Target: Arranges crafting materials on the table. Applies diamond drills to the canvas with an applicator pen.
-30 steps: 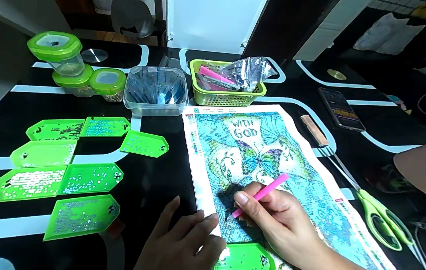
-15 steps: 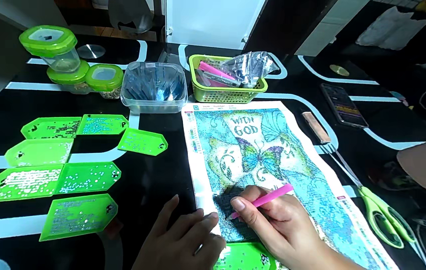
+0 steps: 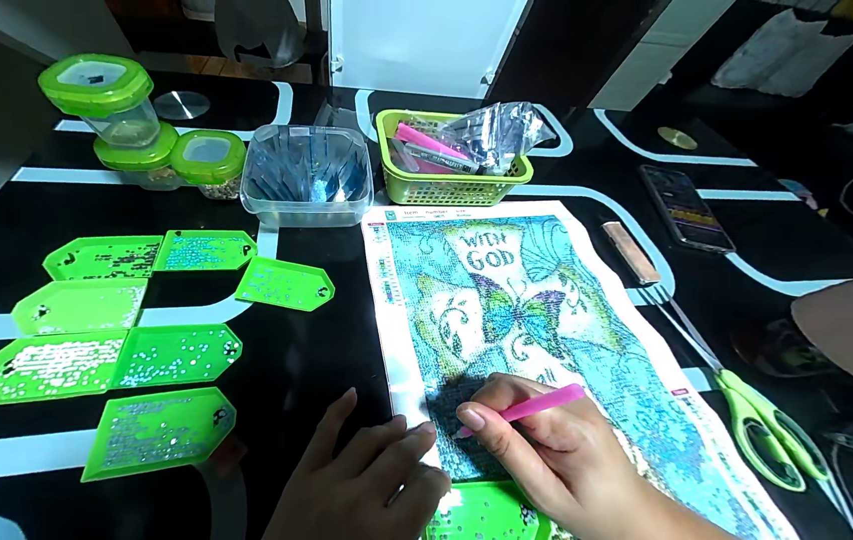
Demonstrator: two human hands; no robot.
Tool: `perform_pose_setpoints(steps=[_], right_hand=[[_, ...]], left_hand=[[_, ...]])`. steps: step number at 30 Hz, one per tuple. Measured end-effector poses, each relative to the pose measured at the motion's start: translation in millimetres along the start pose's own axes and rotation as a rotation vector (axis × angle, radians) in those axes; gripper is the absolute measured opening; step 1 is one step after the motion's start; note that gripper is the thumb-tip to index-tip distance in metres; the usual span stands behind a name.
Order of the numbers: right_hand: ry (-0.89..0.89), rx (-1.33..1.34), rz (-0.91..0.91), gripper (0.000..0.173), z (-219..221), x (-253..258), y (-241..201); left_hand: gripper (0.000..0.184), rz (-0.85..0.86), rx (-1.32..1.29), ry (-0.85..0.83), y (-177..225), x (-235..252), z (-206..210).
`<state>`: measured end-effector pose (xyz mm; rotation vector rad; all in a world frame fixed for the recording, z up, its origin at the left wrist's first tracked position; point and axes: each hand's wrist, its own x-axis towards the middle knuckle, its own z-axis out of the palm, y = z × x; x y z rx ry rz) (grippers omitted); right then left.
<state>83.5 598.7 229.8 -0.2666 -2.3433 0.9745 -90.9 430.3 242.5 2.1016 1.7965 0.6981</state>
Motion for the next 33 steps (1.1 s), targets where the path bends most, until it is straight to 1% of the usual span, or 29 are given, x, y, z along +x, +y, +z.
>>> perform_pose_setpoints(steps=[15, 18, 20, 22, 33], right_hand=[[-0.012, -0.014, -0.046, 0.029, 0.6, 0.1, -1.9], [0.014, 0.050, -0.004, 0.029, 0.7, -1.2, 0.3], [0.063, 0.124, 0.049, 0.028, -0.1, -3.4, 2.8], [0.096, 0.136, 0.075, 0.029, -1.6, -3.8, 3.2], [0.057, 0.087, 0.043, 0.029, 2.3, -4.3, 2.1]], left_hand=[[0.037, 0.002, 0.004, 0.011, 0.0, -0.2, 0.9], [0.037, 0.002, 0.004, -0.003, -0.1, 0.2, -0.1], [0.037, 0.002, 0.006, -0.007, 0.0, 0.2, -0.6], [0.037, 0.000, 0.002, -0.006, 0.3, -0.1, -0.4], [0.037, 0.004, 0.013, 0.004, -0.1, -0.6, 0.5]])
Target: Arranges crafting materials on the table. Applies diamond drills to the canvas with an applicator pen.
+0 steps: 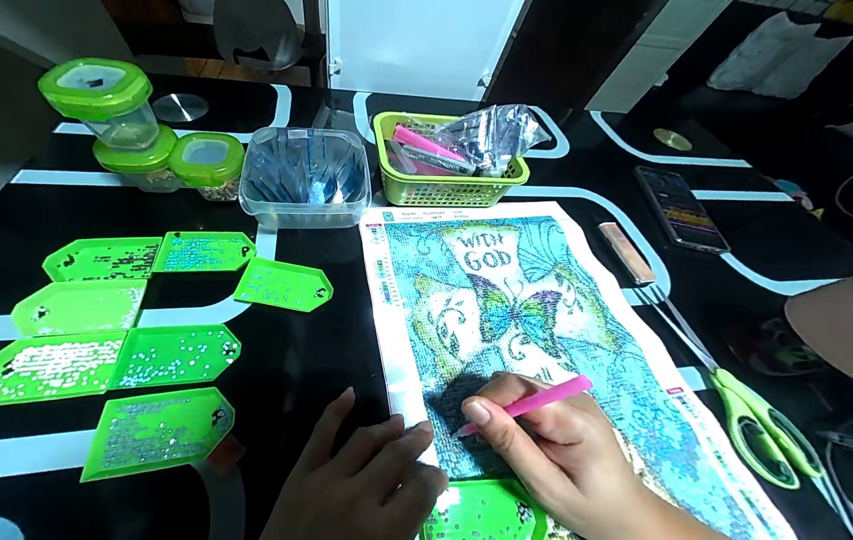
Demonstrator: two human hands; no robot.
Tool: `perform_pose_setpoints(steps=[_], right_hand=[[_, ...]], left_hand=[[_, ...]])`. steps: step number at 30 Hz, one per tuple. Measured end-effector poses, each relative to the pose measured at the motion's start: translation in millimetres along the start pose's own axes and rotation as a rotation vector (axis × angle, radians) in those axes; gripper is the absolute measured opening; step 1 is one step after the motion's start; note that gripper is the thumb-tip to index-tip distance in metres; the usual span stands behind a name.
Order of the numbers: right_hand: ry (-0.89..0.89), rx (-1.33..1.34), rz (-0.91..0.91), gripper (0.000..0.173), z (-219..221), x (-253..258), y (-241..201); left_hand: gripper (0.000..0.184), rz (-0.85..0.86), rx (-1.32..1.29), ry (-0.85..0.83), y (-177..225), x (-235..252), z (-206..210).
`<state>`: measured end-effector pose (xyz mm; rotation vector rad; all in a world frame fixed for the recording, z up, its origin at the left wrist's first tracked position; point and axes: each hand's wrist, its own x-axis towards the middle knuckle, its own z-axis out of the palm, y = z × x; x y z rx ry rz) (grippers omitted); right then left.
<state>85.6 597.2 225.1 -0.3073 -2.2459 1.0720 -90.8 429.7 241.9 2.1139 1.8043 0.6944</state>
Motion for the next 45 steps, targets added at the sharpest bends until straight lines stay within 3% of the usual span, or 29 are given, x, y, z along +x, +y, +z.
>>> perform_pose_setpoints(steps=[40, 45], right_hand=[[-0.020, -0.046, -0.055, 0.027, 0.0, 1.2, -0.5], [-0.067, 0.019, 0.062, 0.029, -14.6, -2.5, -6.8]], left_hand=[[0.036, -0.002, -0.002, 0.003, 0.5, 0.1, 0.2], [0.037, 0.002, 0.004, -0.005, 0.5, 0.2, -0.1]])
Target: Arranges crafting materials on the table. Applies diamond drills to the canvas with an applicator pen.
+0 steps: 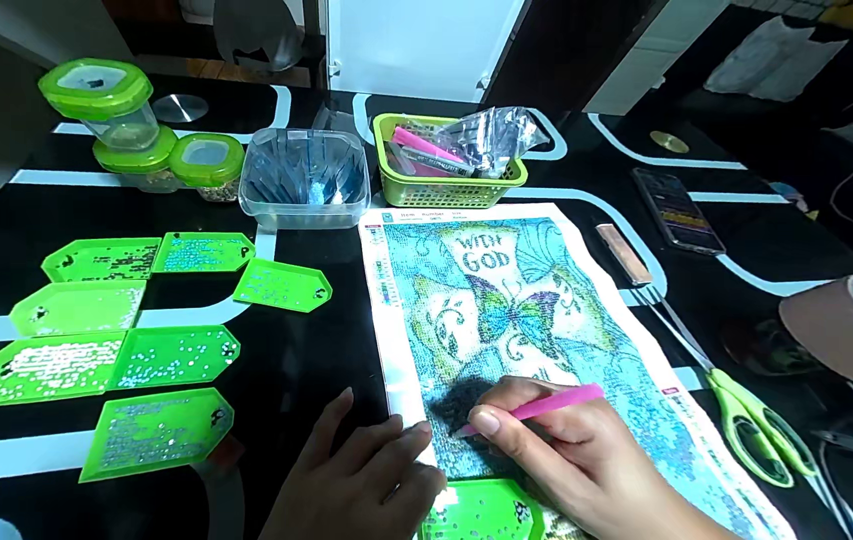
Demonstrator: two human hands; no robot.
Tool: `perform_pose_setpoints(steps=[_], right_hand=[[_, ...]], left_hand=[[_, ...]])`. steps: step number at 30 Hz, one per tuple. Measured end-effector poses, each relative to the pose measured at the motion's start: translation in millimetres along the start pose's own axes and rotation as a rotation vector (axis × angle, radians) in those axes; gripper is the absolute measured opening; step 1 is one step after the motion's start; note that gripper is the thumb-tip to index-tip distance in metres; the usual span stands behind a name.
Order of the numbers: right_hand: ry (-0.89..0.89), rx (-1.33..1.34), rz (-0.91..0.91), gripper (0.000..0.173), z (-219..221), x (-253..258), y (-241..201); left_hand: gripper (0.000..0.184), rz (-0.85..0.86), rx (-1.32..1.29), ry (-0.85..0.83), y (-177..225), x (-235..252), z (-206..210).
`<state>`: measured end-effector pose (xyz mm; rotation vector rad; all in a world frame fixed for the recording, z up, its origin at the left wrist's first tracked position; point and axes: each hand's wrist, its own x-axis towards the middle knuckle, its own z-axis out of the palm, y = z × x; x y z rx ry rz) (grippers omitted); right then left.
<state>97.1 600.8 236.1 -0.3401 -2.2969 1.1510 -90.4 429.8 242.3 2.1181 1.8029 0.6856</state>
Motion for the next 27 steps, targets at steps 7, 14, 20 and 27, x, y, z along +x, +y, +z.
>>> perform_pose_setpoints(steps=[7, 14, 20, 27], right_hand=[[0.043, 0.095, 0.038, 0.026, 2.1, -30.0, -20.5], [0.000, 0.050, -0.047, 0.026, 7.8, -32.4, -19.4], [-0.015, 0.004, -0.062, 0.025, 8.9, -31.5, -19.3], [0.107, 0.309, 0.183, 0.023, 3.5, -17.2, -17.6]], left_hand=[[0.038, -0.003, -0.020, -0.003, -0.4, 0.3, -1.1], [0.037, -0.001, -0.020, -0.002, -0.7, -0.1, -0.9], [0.037, 0.002, -0.015, 0.005, -0.9, -0.3, -0.8], [0.038, -0.004, -0.015, -0.013, -0.8, 0.5, -2.4]])
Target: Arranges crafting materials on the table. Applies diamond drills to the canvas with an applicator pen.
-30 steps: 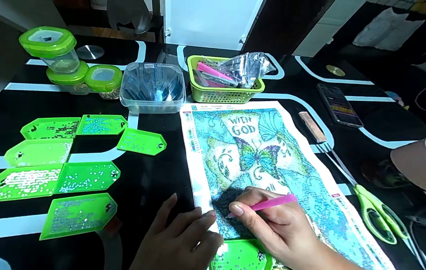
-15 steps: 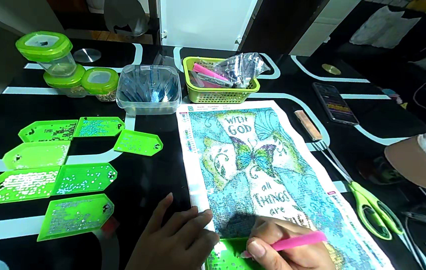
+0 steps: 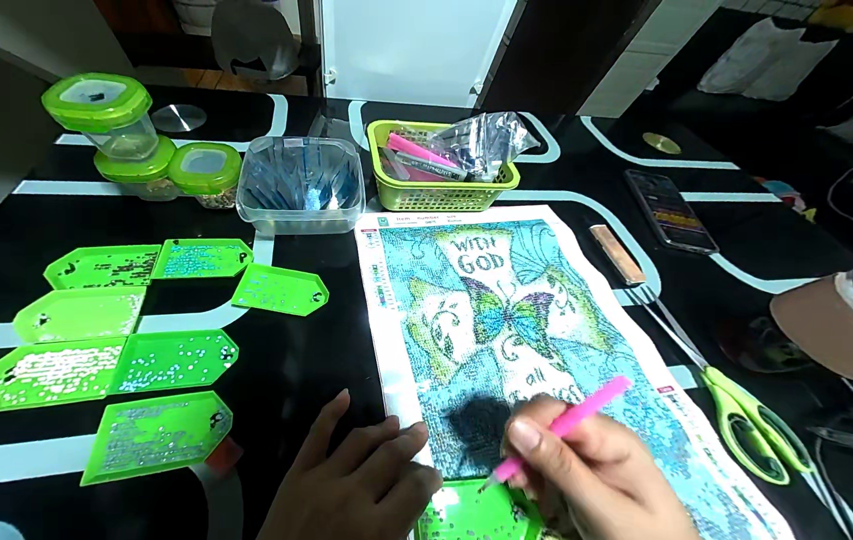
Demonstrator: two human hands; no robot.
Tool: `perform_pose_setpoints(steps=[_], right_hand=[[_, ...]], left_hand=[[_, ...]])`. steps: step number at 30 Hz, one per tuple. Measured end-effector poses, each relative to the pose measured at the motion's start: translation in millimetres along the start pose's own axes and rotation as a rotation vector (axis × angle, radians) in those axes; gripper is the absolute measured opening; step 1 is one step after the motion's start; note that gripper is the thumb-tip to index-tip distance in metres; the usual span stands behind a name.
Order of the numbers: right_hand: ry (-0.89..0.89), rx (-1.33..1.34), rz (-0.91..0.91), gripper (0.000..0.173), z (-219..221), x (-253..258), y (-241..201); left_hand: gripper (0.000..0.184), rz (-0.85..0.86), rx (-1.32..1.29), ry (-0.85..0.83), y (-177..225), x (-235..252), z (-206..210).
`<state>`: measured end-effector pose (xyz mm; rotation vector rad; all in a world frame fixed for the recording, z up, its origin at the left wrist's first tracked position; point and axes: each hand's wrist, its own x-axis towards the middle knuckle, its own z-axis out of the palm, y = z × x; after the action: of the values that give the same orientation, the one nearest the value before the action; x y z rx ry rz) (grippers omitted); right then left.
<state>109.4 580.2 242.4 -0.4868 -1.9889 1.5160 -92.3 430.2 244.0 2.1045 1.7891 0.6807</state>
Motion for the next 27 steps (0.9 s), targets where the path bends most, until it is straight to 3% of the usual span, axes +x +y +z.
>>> perform_pose_setpoints(steps=[7, 27], right_hand=[[0.036, -0.102, -0.054, 0.027, 0.8, 31.9, 18.6], [-0.033, -0.373, -0.205, 0.031, 1.9, 30.5, 23.1]], left_hand=[[0.037, -0.009, -0.012, -0.012, 1.5, 0.6, -1.8], [0.036, -0.007, -0.014, 0.000, 0.9, 0.2, 0.0]])
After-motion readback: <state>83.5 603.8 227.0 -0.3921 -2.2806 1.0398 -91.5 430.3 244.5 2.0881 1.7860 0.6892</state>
